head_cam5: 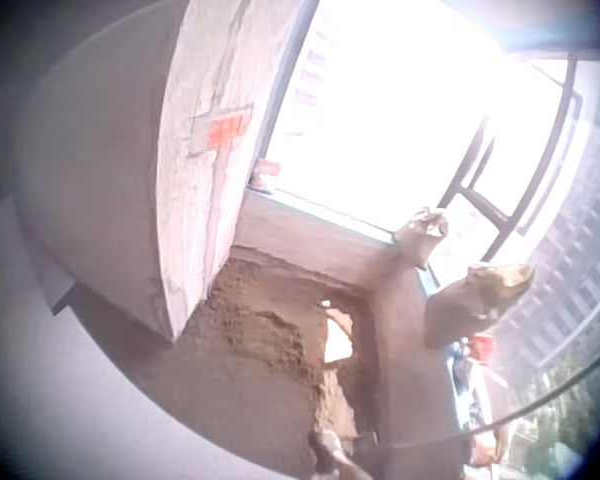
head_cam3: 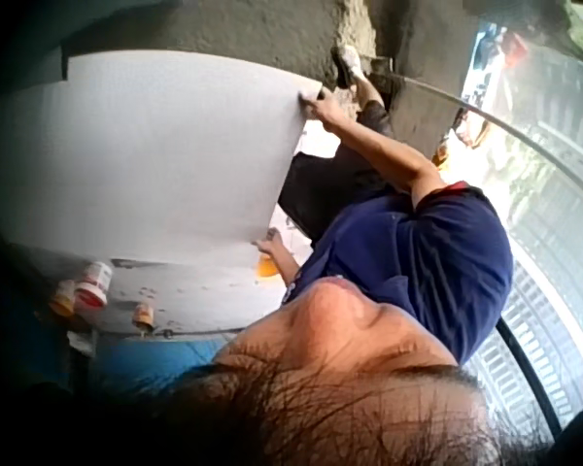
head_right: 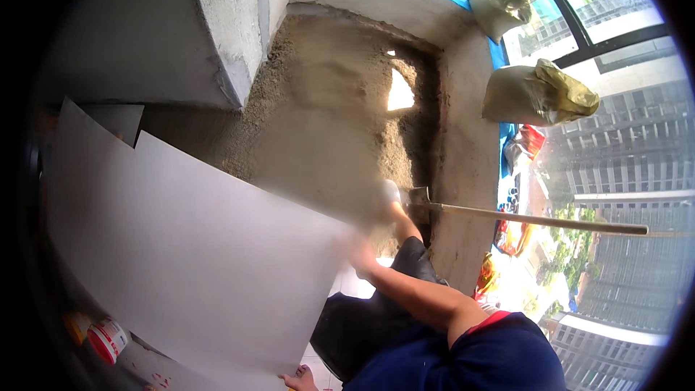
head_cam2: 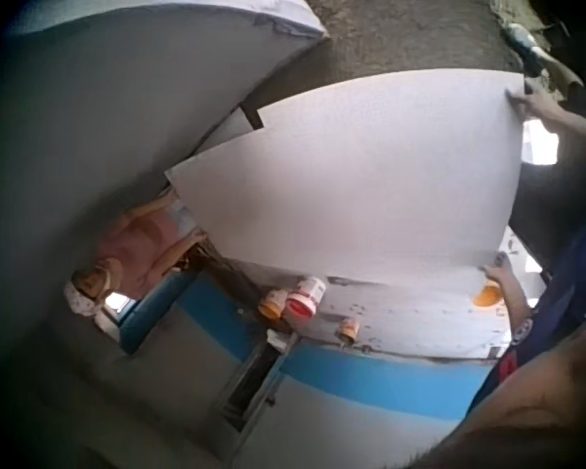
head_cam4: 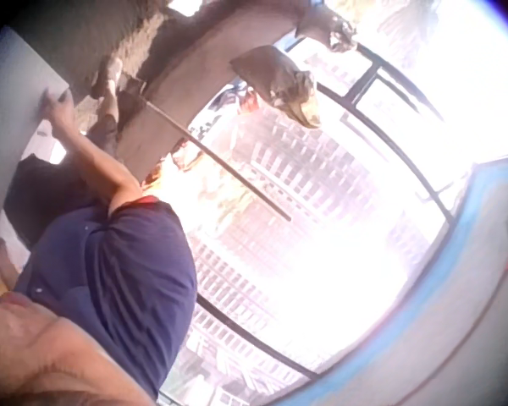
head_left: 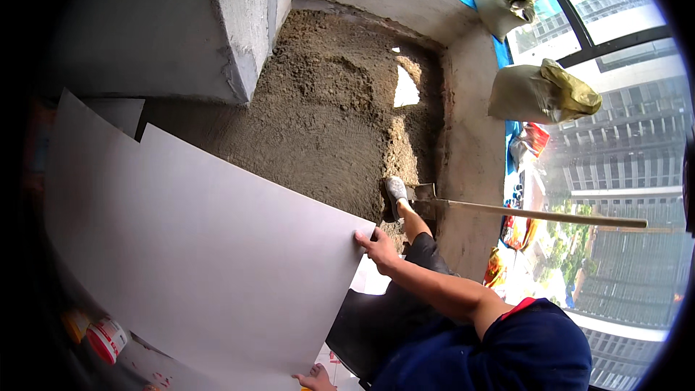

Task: The person applies mortar to a large floor tile using a trowel, positions the tile on the floor, and uses a float to press it down.

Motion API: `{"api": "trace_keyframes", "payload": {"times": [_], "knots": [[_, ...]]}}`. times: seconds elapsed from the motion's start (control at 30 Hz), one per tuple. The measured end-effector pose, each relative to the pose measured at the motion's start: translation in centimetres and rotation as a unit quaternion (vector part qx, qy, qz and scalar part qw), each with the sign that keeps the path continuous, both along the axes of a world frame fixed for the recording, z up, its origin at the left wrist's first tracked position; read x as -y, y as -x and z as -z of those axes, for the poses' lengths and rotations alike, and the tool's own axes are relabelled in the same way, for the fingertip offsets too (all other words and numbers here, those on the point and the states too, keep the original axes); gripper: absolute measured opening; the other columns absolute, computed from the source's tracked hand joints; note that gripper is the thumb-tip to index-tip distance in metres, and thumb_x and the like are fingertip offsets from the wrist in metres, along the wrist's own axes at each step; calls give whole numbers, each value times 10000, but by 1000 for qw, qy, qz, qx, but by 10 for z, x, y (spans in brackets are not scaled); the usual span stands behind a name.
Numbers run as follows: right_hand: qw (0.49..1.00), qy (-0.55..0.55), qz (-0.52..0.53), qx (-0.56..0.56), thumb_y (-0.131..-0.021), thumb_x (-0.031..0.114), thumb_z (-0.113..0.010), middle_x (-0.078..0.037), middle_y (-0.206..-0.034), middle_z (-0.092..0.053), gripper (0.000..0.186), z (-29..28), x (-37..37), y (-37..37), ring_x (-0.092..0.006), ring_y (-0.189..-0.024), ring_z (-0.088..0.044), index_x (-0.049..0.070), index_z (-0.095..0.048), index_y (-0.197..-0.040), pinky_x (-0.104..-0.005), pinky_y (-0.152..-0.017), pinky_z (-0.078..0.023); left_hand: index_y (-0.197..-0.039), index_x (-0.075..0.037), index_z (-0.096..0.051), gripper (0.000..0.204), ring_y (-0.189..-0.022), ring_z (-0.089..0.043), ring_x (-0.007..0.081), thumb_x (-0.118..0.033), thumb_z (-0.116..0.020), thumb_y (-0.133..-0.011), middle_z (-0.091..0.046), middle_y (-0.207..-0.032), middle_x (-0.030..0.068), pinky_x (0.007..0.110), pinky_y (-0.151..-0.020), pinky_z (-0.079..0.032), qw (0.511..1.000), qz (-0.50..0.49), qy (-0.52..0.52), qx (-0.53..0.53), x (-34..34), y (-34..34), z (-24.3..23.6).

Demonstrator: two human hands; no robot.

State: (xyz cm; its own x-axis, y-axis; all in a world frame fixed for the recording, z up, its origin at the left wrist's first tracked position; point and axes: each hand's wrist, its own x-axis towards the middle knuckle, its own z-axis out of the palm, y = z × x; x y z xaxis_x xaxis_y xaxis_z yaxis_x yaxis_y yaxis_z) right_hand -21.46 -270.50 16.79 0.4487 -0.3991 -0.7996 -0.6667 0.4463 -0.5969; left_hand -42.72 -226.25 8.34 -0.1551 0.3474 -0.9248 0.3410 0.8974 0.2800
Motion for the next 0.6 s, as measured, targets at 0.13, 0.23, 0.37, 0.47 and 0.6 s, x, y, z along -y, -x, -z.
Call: {"api": "trace_keyframes", "payload": {"times": [0.13, 0.23, 0.37, 0.47, 0.6], "knots": [[998, 47, -24, -20, -913, 374, -746, -35, -956, -650, 439, 55, 53, -17, -121, -750, -526, 29, -614, -1150, -292, -644, -443, -1147, -138, -647, 568, -781, -548, 227, -647, -566, -908, -647, -935, 55, 392, -656, -466, 999, -21, -14, -29, 77, -19, -10], [998, 48, -26, 2, -932, 377, -718, -29, -966, -650, 421, 85, 104, -37, -113, -731, -524, 37, -615, -1159, -270, -614, -424, -1115, -119, -651, 559, -743, -510, 217, -633, -592, -903, -628, -882, 54, 382, -643, -441, 999, -31, -22, 19, 130, -20, 6], [998, 49, -32, 33, -936, 294, -726, -9, -925, -637, 361, 132, 154, -68, -101, -687, -505, 53, -591, -1168, -272, -584, -406, -1097, -133, -661, 546, -734, -494, 198, -636, -582, -902, -639, -891, 30, 359, -632, -414, 994, -102, -40, -9, 191, -39, 40], [999, 17, -26, 32, -940, 282, -721, 1, -900, -637, 350, 158, 195, -75, -101, -666, -498, 62, -589, -1178, -279, -573, -401, -1101, -144, -677, 539, -680, -487, 179, -628, -499, -943, -683, -935, 7, 330, -594, -390, 995, -95, -34, -21, 238, -46, 56], [1000, -9, -17, -9, -938, 242, -724, -104, -1181, -647, 480, 188, 240, -81, -200, -1037, -598, -13, -526, -1294, -335, -906, -479, -1139, -141, -687, 595, -509, -378, 153, -623, -371, -991, -697, -854, -5, 331, -506, -323, 996, -81, -25, -41, 295, -55, 68]]}}
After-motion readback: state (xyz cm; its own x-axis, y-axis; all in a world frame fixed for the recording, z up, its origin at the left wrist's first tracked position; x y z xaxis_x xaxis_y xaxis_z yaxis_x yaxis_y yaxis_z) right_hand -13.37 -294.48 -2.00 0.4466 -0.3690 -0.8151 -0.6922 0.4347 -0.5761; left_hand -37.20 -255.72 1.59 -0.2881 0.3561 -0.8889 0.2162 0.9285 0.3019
